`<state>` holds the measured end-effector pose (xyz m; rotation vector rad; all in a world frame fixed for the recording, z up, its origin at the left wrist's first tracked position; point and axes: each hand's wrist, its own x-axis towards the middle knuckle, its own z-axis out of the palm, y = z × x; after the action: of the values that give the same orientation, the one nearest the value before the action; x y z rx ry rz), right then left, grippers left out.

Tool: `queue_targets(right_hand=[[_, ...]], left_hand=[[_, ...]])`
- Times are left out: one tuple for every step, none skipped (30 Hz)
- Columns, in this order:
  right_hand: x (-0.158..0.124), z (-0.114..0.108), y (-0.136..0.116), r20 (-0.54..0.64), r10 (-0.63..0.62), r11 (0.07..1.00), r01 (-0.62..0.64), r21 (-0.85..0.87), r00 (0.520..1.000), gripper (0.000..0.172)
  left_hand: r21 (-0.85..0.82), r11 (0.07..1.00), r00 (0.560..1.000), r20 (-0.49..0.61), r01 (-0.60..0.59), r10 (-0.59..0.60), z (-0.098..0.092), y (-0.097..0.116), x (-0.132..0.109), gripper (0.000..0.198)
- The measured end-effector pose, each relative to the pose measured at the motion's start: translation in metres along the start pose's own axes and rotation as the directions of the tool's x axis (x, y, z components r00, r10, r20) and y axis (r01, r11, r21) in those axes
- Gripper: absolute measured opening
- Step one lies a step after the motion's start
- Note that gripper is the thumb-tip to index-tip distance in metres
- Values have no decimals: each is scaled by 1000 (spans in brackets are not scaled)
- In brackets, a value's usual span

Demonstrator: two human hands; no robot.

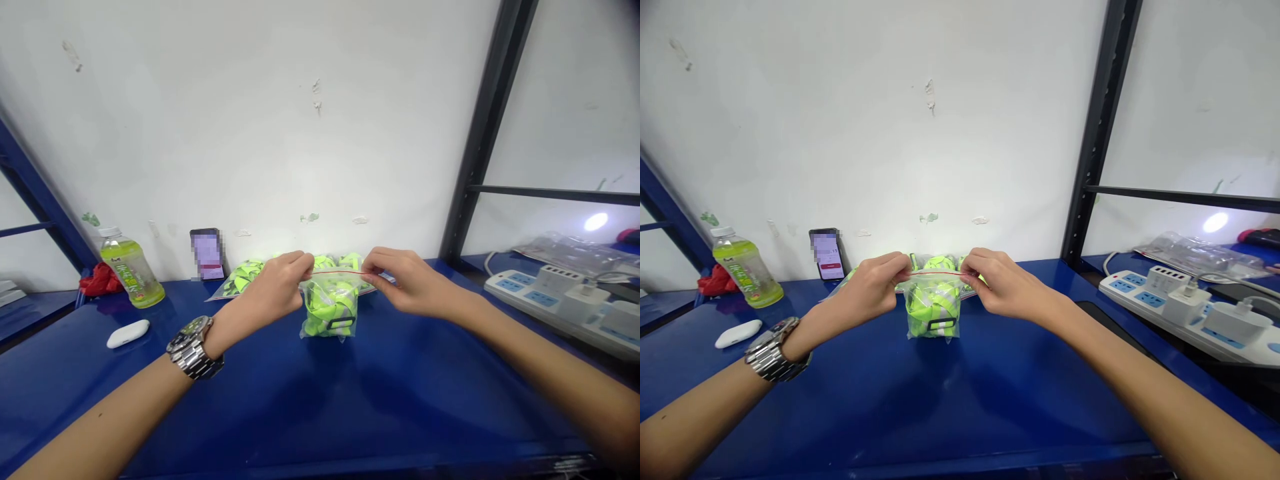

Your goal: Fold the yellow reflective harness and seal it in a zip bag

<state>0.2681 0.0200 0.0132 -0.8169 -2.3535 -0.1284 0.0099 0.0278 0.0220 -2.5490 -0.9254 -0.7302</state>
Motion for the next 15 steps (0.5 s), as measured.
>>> queue_targets(right_hand=[[-1,-1,0,1,25,1000,-25,9,1000,12],[-2,-3,-1,5,44,999,-45,20,999,11],[-3,-5,-1,10,59,998,-59,31,998,10],[-3,-6,-2,17,65,997,-66,38,998,10],[-4,-7,-4,25,62,997,-63,38,998,10],[-4,-7,-5,35,55,998,-56,32,998,11],[-3,-8,-6,44,47,999,-48,20,998,11],[-3,-7,-8,51,43,999,-43,6,998,12],[-2,-7,-9,56,42,999,-42,-6,998,13],[-1,-6,-10,60,46,999,-45,-11,997,15],[0,-5,-11,63,51,999,-50,-10,997,16],[2,-4,-12,66,53,999,-53,-5,996,19],[4,-2,-13,71,51,999,-51,1,996,21],[6,0,-15,81,43,999,-44,6,996,21],[9,2,-16,95,31,999,-33,11,995,18]], left_hand=[[-51,998,999,34,34,-33,-2,-1,0,12],[-100,993,996,67,60,-54,-5,-2,0,8],[-142,987,994,95,75,-62,-8,-2,1,10],[-171,982,992,113,76,-57,-11,-2,1,16],[-184,981,991,126,64,-41,-13,-2,2,22],[-181,983,990,142,43,-17,-16,0,3,24],[-163,987,987,159,16,11,-17,2,4,23],[-131,991,984,175,-11,34,-18,5,6,20],[-92,995,980,191,-38,55,-19,8,7,18],[-52,997,976,205,-63,73,-19,10,8,16],[-17,996,973,214,-85,87,-19,13,9,15],[9,994,972,214,-104,100,-19,15,9,15],[28,992,972,208,-120,112,-19,17,9,15],[38,990,971,204,-133,122,-18,18,8,15],[43,989,971,199,-142,131,-17,18,7,15]])
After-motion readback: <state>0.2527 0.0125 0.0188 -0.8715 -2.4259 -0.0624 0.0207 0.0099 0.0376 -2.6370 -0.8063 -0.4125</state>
